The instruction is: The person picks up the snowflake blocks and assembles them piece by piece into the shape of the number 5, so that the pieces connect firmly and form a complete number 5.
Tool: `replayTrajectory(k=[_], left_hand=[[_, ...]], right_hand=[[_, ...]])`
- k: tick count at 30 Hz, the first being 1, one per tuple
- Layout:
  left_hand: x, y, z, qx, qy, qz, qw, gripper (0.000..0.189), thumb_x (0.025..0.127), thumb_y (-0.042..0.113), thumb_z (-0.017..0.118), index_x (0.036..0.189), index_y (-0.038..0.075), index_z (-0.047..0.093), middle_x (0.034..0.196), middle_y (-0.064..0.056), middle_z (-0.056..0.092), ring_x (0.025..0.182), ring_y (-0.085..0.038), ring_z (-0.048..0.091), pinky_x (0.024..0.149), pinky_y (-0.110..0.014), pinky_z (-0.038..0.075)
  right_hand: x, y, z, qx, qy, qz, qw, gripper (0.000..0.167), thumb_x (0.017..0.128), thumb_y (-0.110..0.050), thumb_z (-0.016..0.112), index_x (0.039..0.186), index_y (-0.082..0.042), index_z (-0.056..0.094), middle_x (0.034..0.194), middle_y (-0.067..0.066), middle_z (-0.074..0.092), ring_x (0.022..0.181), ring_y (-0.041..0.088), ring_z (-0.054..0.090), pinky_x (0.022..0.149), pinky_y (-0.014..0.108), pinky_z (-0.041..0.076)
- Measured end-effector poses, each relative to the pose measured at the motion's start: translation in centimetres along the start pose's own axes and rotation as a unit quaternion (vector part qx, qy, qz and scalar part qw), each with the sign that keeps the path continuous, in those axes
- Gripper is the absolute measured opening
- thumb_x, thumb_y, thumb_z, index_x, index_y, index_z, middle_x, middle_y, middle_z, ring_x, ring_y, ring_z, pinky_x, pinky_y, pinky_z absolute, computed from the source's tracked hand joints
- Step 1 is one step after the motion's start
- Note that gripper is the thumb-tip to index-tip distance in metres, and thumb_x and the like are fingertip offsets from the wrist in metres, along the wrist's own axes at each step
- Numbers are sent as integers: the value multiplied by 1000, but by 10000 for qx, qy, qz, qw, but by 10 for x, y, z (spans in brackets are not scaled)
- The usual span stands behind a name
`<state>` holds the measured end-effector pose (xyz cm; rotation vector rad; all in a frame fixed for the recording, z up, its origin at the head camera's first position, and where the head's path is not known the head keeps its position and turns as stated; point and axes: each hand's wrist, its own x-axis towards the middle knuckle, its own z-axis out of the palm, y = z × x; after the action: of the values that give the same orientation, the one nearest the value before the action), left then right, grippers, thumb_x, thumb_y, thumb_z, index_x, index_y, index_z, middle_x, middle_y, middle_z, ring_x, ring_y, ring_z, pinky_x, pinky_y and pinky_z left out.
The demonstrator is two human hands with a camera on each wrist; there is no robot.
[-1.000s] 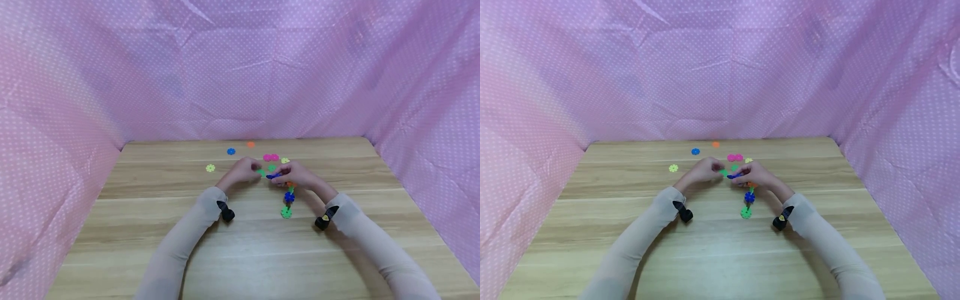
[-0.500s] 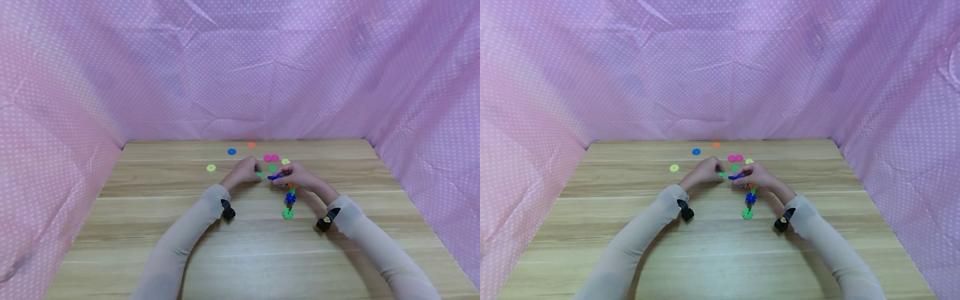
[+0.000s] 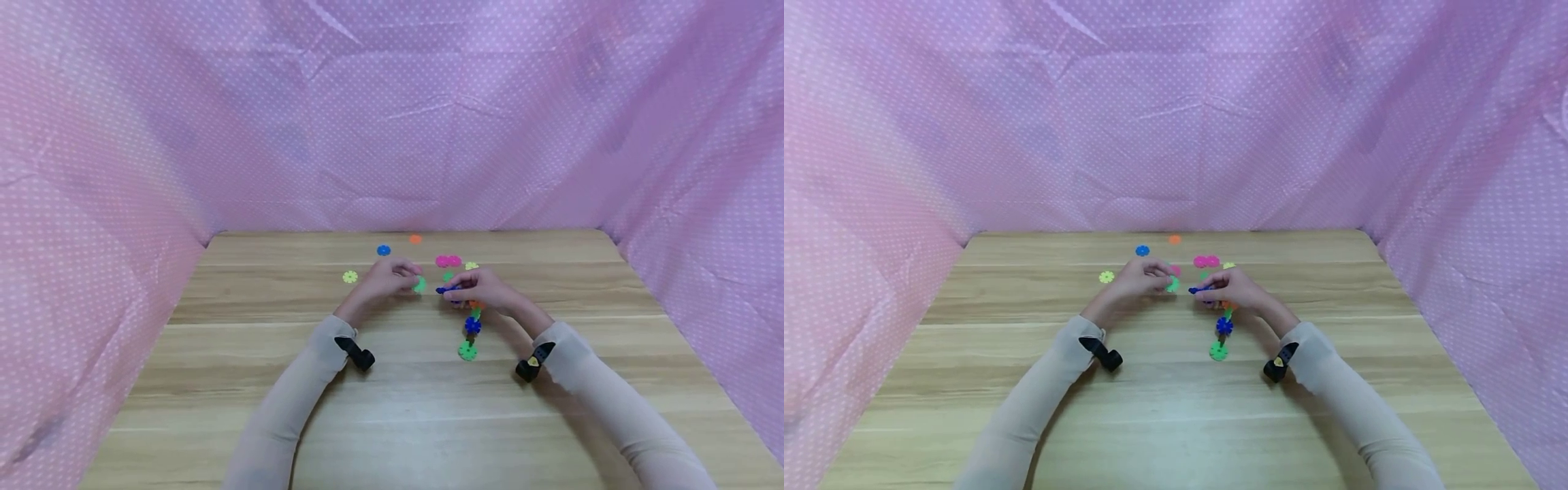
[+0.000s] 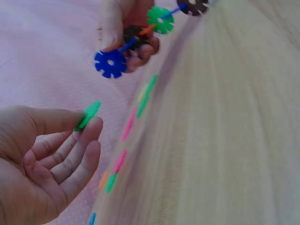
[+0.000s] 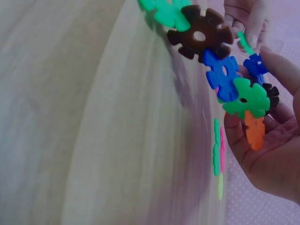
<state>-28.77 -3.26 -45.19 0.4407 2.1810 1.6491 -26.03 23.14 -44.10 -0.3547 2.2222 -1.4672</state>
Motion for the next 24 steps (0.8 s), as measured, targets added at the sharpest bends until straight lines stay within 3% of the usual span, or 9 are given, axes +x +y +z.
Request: replayTrajectory(k=[3, 8, 17, 20, 24], left_hand=[[-2, 3, -3, -259, -79, -54, 9996, 18, 96, 8, 70, 113, 2, 72, 103, -12, 72, 93, -21, 71, 88, -41, 62], [-3, 3, -3, -317, -169, 39, 9993, 21, 96, 9, 70, 116, 1, 71, 103, -13, 73, 95, -26, 73, 89, -41, 62], [0, -2, 5, -738, 215, -135, 9969, 22, 93, 6, 74, 113, -1, 73, 98, -11, 75, 95, -34, 74, 84, -40, 63], [2, -4, 7, -760, 300, -144, 9966, 21, 93, 6, 74, 112, -1, 73, 99, -12, 75, 90, -31, 75, 83, -39, 64], [5, -5, 9, -760, 329, -115, 9965, 21, 92, 6, 74, 112, -2, 73, 100, -14, 76, 82, -18, 73, 82, -38, 64]], right_hand=[[2, -1, 0, -61, 17, 10, 10000, 31, 95, -24, 74, 114, 1, 73, 99, 21, 74, 81, 18, 69, 75, 28, 59], [6, -1, 1, -77, 5, -3, 10000, 32, 96, -25, 73, 114, 1, 73, 102, 23, 74, 82, 18, 69, 77, 28, 59], [8, 0, 0, -315, 52, -63, 9995, 34, 98, -33, 70, 114, -3, 75, 94, 10, 75, 85, 19, 65, 77, 28, 56], [9, 0, 0, -334, 86, -82, 9994, 34, 98, -34, 69, 113, -4, 75, 92, 6, 75, 84, 17, 64, 77, 28, 55], [10, 0, 2, -281, 158, -94, 9994, 30, 97, -30, 72, 112, -5, 76, 98, 12, 76, 84, 15, 66, 76, 27, 56]])
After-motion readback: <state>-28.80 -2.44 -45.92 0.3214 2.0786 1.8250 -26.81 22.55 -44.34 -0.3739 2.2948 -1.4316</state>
